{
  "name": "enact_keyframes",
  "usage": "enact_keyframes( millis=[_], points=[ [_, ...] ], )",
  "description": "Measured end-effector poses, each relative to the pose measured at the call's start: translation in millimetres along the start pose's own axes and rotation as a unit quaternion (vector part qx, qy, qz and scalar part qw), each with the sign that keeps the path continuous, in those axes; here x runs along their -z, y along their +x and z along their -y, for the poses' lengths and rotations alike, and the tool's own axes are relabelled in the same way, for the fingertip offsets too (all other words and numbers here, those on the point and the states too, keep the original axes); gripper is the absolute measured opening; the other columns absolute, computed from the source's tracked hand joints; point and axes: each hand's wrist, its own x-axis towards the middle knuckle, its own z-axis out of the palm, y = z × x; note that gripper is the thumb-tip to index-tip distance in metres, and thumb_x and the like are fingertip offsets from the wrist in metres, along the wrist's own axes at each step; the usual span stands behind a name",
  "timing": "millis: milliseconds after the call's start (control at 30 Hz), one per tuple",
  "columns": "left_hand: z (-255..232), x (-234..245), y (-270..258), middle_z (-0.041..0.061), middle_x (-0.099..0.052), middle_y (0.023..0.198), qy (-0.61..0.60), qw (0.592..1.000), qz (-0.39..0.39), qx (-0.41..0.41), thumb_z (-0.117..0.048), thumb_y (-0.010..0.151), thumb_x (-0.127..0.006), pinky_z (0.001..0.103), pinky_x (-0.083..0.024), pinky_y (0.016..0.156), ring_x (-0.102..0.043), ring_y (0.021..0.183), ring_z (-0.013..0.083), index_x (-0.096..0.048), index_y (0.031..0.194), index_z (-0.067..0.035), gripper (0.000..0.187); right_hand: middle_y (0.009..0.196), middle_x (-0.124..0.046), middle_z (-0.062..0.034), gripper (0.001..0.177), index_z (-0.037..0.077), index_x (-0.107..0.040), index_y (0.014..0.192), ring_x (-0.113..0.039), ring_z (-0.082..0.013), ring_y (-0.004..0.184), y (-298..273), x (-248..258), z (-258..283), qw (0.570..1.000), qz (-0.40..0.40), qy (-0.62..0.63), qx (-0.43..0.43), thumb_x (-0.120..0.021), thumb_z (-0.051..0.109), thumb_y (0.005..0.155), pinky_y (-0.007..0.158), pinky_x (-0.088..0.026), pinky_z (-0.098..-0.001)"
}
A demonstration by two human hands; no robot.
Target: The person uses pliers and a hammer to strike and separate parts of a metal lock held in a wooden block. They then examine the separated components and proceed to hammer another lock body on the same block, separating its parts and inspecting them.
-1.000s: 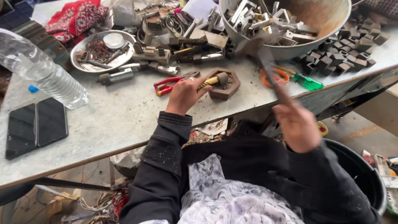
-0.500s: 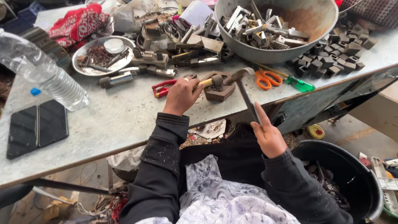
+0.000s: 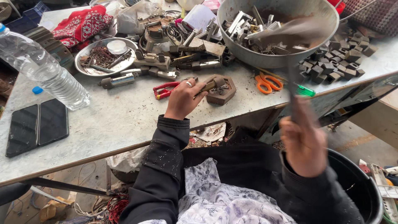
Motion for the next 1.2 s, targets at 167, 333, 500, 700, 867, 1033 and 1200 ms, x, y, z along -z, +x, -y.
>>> enact_keyframes(
  millis=[167,333,500,700,867,1033,1200],
  points=[
    [0.1,-1.9,0.5,0.005,-0.066,0.096,0.023,0.999,-0.014,-0.026,-0.029,0.09,-0.079,0.037,-0.057,0.078,-0.066,0.094,0.0242,-0.076,0.114,-0.012,0.03,0.099,-0.068,-0.008,0.048,0.021,-0.038,0.151,-0.062,-0.0097,0.08,1.6,-37.2,-11.8,0.993,-0.078,0.048,-0.076,-0.057,0.019,0.107,0.064,-0.052,-0.0257],
    [-1.8,2.2,-2.4,0.004,-0.063,0.11,0.037,0.999,0.012,-0.001,-0.029,0.09,-0.081,0.037,-0.056,0.083,-0.057,0.117,0.025,-0.077,0.111,-0.014,0.026,0.109,-0.072,-0.0237,0.059,0.018,-0.044,0.159,-0.071,-0.0323,0.1,0.9,-80.2,-43.9,0.958,0.172,-0.045,-0.227,-0.06,0.015,0.102,0.084,-0.055,-0.0362],
    [-7.4,2.6,7.9,0.004,-0.061,0.13,0.143,0.985,-0.063,-0.069,-0.034,0.078,-0.086,0.054,-0.029,0.119,-0.038,0.14,0.0362,-0.075,0.091,-0.02,0.022,0.109,-0.074,-0.0111,0.063,0.017,-0.044,0.161,-0.068,-0.0178,0.097,18.7,-43.2,-35.7,0.975,0.097,0.076,-0.183,-0.054,0.002,0.101,0.086,-0.052,-0.0284],
    [-0.2,-7.8,1.9,-0.002,-0.066,0.12,0.177,0.98,-0.067,-0.066,-0.039,0.084,-0.088,0.065,0.003,0.126,-0.032,0.149,0.0311,-0.078,0.1,-0.028,0.021,0.083,-0.056,-0.0044,0.062,0.018,-0.04,0.167,-0.046,-0.0067,0.071,21.4,-14.4,-5.7,0.966,0.063,0.056,-0.246,-0.058,0.009,0.108,0.069,-0.046,-0.023],
    [-3.0,-9.3,-1.8,-0.001,-0.069,0.109,0.198,0.978,-0.038,-0.062,-0.039,0.089,-0.087,0.064,0.006,0.129,-0.037,0.147,0.0254,-0.081,0.116,-0.024,0.031,0.09,-0.063,-0.0047,0.059,0.016,-0.045,0.161,-0.051,-0.0093,0.071,5.0,-27.7,-5.2,0.963,0.055,0.064,-0.254,-0.059,0.009,0.104,0.068,-0.048,-0.025],
    [-4.2,-7.3,9.8,0.005,-0.075,0.1,0.191,0.981,0.022,-0.012,-0.043,0.088,-0.083,0.064,0.004,0.124,-0.048,0.142,0.0276,-0.081,0.108,-0.027,0.026,0.099,-0.07,-0.0224,0.055,0.02,-0.048,0.157,-0.071,-0.0306,0.088,-17.4,-42.2,-37.1,0.968,0.084,-0.065,-0.229,-0.061,0.016,0.104,0.08,-0.053,-0.037],
    [12.4,-1.7,20.6,0.004,-0.078,0.094,0.069,0.987,0.106,0.104,-0.047,0.087,-0.077,0.067,0.003,0.118,-0.055,0.132,0.0286,-0.082,0.106,-0.027,0.028,0.101,-0.072,-0.0222,0.056,0.028,-0.047,0.156,-0.067,-0.0428,0.093,-30.4,-47.9,-76.5,0.943,0.151,-0.128,-0.266,-0.061,0.024,0.101,0.082,-0.053,-0.0492]
  ],
)
